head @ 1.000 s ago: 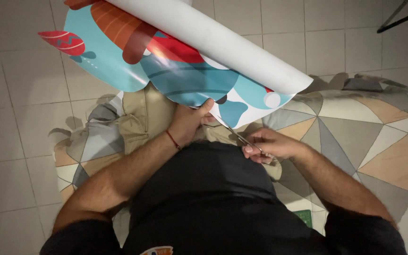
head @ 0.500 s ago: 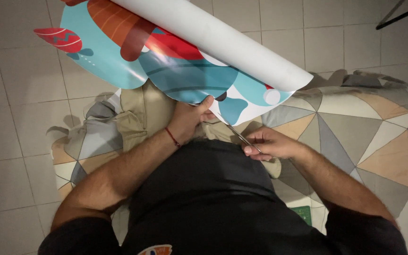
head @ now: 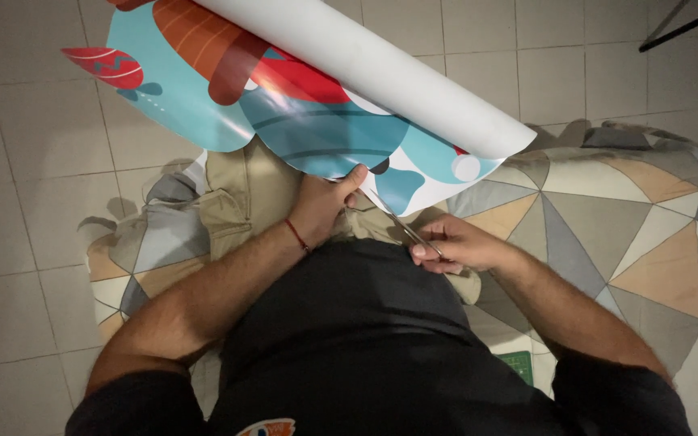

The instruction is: Using scissors to precisely cut out a printed decal from a large paper roll.

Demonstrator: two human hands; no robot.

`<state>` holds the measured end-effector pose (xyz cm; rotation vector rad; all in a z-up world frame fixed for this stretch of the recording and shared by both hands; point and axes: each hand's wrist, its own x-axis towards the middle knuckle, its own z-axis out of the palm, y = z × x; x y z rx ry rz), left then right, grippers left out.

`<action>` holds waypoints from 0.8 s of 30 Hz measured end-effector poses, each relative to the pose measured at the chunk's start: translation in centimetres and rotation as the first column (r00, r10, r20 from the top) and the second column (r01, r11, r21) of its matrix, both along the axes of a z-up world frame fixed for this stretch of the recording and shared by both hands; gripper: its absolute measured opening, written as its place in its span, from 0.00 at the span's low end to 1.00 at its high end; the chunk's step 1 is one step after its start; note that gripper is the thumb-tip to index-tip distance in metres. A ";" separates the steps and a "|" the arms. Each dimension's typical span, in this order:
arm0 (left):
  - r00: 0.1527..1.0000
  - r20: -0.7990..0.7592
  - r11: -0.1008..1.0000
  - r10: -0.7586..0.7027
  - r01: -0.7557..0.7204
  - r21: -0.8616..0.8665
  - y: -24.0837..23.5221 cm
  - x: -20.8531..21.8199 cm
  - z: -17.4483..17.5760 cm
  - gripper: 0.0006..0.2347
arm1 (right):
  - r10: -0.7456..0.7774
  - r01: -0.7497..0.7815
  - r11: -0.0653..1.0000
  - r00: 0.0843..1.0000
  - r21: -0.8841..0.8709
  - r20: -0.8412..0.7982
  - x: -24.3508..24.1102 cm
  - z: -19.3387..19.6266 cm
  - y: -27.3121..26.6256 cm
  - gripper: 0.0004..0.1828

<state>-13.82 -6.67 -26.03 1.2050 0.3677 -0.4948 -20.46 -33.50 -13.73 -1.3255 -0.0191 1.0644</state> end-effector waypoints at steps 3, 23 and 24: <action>0.999 0.033 1.000 0.005 -0.005 0.000 -0.3 -0.1 0.8 0.16 | -0.030 0.030 0.999 1.000 -0.023 -0.007 -0.5 -1.0 -0.4 0.19; 0.990 0.113 0.993 0.090 -0.081 -0.084 -2.2 0.7 4.4 0.16 | -0.238 0.238 0.971 0.971 0.005 -0.002 -2.1 -1.7 0.1 0.18; 0.989 0.107 0.991 0.101 -0.091 -0.096 -2.3 0.7 5.0 0.15 | -0.243 0.243 0.970 0.970 0.008 -0.003 -2.1 -1.7 0.0 0.18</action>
